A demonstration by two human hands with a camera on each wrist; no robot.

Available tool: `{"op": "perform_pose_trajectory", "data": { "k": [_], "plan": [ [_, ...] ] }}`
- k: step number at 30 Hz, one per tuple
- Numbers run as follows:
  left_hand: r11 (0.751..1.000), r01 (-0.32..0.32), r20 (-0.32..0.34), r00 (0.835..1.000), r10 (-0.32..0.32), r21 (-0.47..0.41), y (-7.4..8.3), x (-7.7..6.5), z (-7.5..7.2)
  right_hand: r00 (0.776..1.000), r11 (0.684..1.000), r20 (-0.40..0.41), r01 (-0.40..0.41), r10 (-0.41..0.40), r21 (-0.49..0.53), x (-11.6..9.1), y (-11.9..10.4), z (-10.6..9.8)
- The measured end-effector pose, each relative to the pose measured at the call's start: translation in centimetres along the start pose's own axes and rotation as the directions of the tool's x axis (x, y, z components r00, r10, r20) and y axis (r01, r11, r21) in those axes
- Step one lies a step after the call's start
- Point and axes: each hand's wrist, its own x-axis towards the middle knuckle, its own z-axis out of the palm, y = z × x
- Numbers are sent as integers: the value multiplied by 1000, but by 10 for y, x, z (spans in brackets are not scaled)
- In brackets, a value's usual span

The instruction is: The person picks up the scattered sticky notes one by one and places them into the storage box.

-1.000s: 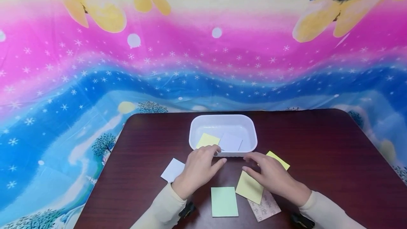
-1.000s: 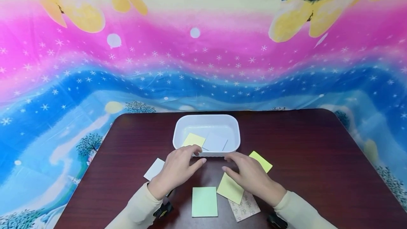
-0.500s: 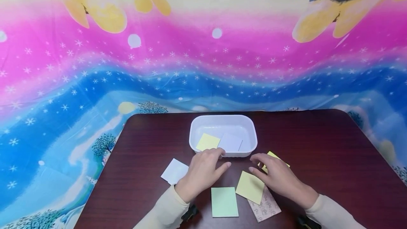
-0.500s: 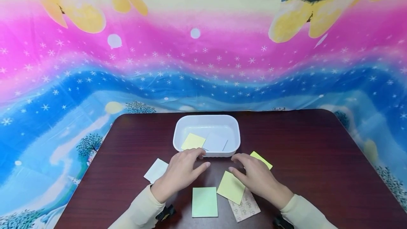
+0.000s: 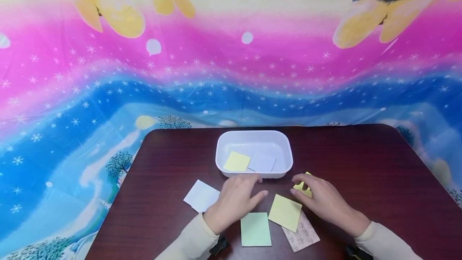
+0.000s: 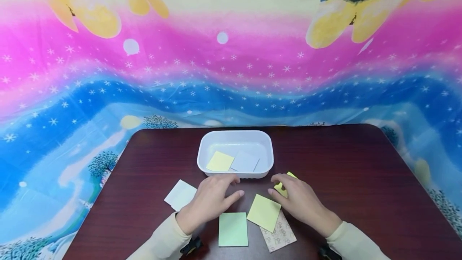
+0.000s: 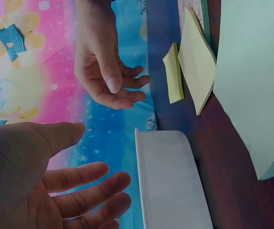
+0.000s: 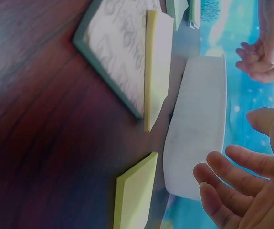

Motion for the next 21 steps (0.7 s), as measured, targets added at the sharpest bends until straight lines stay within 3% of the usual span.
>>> {"op": "perform_pose_trajectory", "data": {
  "k": [21],
  "plan": [
    [998, -57, 10, 998, 57, 12, 11, 1, 10, 999, 998, -20, -32, 31, -51, -2, 26, -7]
  ]
}}
